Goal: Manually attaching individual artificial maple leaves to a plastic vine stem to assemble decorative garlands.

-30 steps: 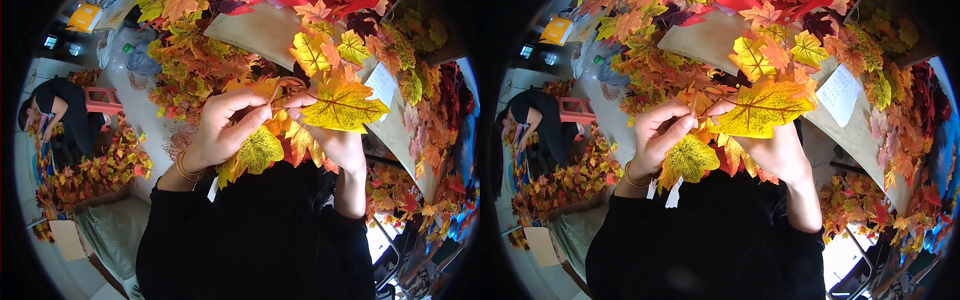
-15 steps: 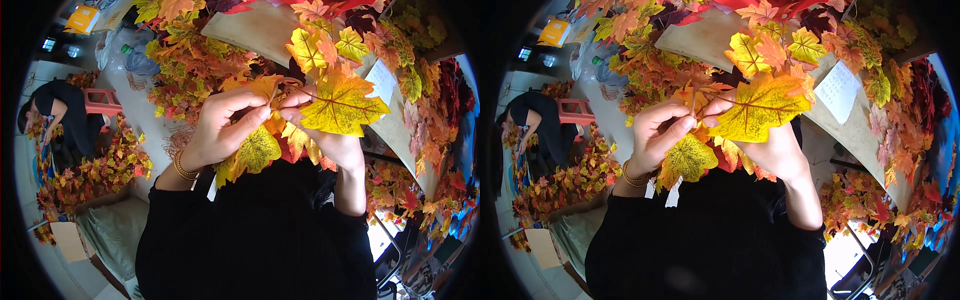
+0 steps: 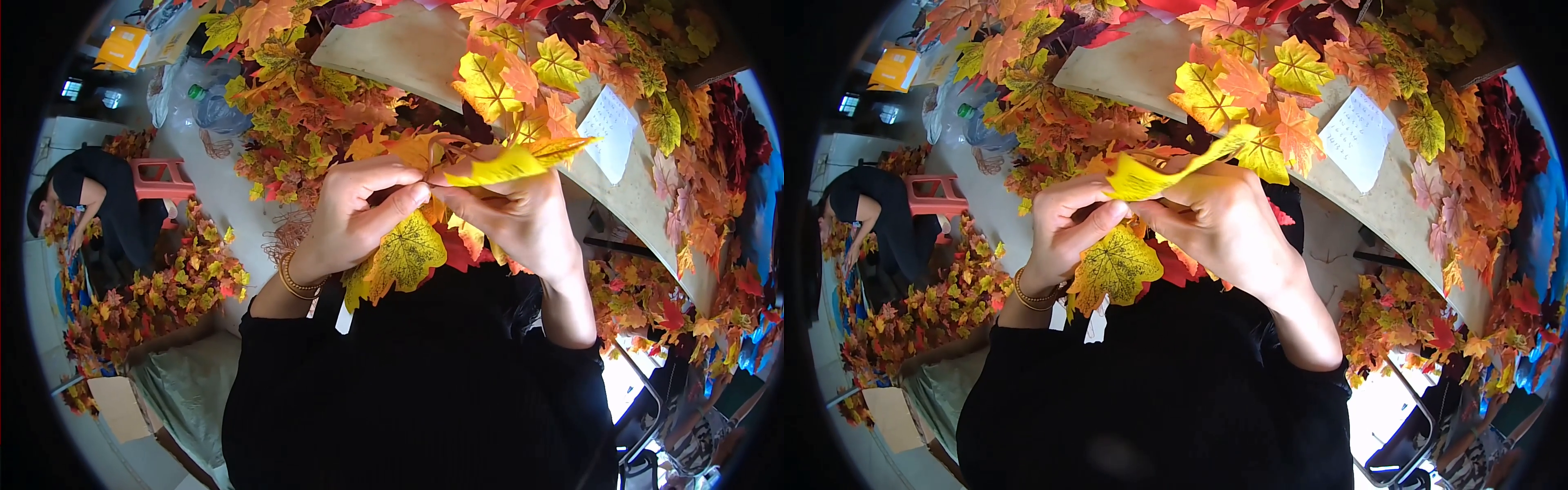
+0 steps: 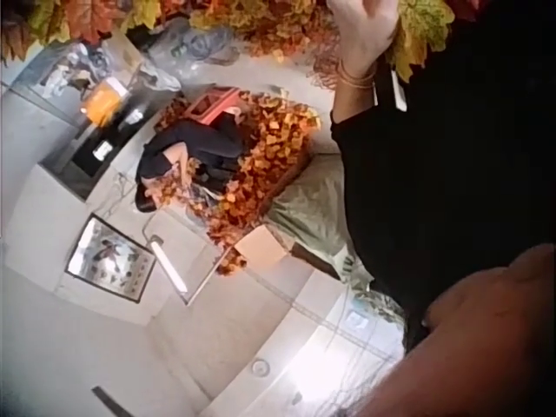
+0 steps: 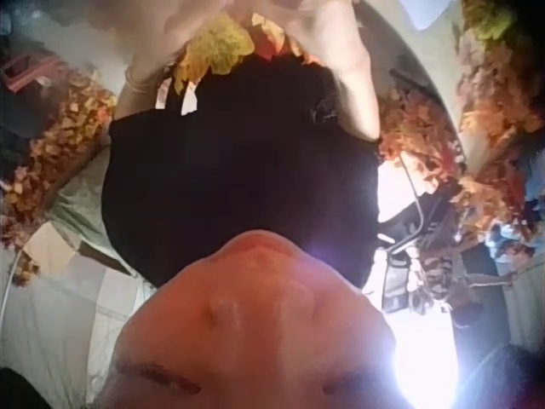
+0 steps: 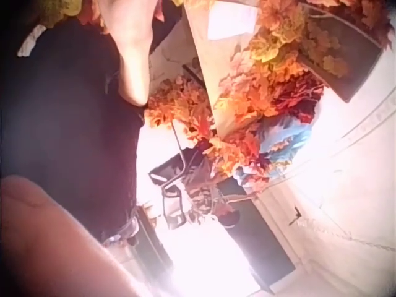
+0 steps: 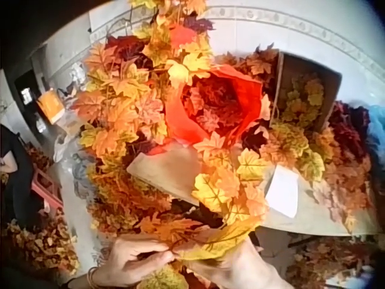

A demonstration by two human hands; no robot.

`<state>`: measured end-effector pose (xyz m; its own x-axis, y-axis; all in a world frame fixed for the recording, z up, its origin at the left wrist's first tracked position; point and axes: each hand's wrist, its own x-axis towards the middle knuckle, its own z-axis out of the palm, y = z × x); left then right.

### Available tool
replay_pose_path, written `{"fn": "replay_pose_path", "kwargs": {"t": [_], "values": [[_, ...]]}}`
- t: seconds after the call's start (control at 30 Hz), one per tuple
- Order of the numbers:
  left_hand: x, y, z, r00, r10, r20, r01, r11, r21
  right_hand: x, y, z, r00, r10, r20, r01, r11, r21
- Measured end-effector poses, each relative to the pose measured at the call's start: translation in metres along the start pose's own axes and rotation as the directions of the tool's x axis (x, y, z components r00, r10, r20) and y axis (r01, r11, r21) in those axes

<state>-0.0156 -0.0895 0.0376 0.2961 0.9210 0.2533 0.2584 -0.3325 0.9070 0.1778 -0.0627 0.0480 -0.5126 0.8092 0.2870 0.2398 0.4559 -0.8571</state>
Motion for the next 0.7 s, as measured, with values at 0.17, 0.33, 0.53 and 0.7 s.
{"fn": "replay_pose_path", "kwargs": {"t": [0.17, 0.33, 0.53, 0.7], "values": [[-0.001, 0.002, 0.003, 0.957, -0.283, 0.058, 0.285, 0.894, -0.346, -0.003, 0.002, -0.002, 0.999, 0.044, -0.022, -0.043, 0.998, 0.041], [-0.002, 0.007, 0.002, 0.963, -0.259, 0.072, 0.267, 0.892, -0.364, -0.007, 0.005, -0.002, 0.999, 0.022, -0.029, -0.018, 0.992, 0.123], [0.002, 0.008, 0.001, 0.994, -0.098, 0.042, 0.102, 0.986, -0.132, -0.010, 0.005, 0.001, 0.999, -0.016, -0.045, 0.019, 0.998, 0.061], [0.004, 0.012, 0.000, 0.986, -0.149, 0.080, 0.158, 0.982, -0.108, -0.010, 0.008, 0.004, 0.999, -0.037, -0.036, 0.041, 0.992, 0.122]]}}
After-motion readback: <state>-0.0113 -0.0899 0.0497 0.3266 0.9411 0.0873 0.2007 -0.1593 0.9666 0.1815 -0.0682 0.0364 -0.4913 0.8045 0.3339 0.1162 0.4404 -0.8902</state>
